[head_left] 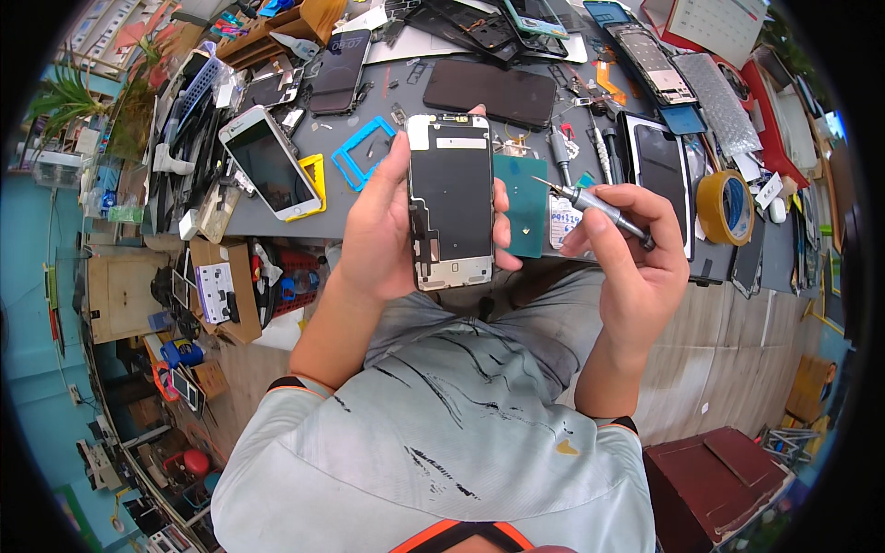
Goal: The person disassembles and reassembles multiple smartphones at a cluttered workbench. They remove back covers, unscrew internal components, and handle various phone parts and tools. The person works on several devices sequentially, using a screwdriver to remove and install screws.
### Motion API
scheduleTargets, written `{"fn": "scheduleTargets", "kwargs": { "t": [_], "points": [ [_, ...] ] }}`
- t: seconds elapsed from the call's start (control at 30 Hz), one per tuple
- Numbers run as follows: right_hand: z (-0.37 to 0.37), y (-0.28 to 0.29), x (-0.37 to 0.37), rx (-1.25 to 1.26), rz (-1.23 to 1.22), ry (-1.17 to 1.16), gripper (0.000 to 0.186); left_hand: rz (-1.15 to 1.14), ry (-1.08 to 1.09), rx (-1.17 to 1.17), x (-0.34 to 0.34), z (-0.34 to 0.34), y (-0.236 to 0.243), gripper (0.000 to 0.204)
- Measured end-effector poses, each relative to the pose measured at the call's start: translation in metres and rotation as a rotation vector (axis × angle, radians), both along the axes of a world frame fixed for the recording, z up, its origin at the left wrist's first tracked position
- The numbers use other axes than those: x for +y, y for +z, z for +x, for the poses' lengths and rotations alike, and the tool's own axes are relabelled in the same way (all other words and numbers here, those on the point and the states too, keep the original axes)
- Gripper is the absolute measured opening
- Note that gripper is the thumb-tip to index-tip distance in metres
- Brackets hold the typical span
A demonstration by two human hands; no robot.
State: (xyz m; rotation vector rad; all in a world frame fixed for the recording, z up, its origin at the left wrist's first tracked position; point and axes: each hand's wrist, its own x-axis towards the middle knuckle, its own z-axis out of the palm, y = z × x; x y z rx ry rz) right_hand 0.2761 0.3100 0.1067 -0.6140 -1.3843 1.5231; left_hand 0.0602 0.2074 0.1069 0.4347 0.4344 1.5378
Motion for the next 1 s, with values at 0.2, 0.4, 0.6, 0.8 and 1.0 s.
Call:
{"fn": "scheduleTargets", "kwargs": {
  "t": [0.2,0.4,0.6,0.8,1.0],
  "points": [
    [-0.002,0.0,-0.003,-0.02,0.004,-0.002,0.025,-0.016,0.129,0.078,0.001,0.0,-0.004,0.07],
    [0.0,-0.001,-0.009,-0.024,-0.021,0.04,0.025,-0.022,0.3,-0.001,0.009,-0.012,-0.009,0.078],
    [0.0,-0.006,-0.024,-0.028,-0.001,0.087,0.025,-0.009,0.303,-0.075,0.01,-0.011,-0.008,0.071],
    [-0.007,-0.017,-0.034,-0.024,0.165,0.05,0.03,0.005,0.355,-0.095,0.009,-0.01,-0.013,0.074],
    [-0.01,-0.021,-0.033,-0.003,0.176,0.026,0.031,-0.018,0.368,-0.046,0.01,-0.009,-0.012,0.079]
  ]
}}
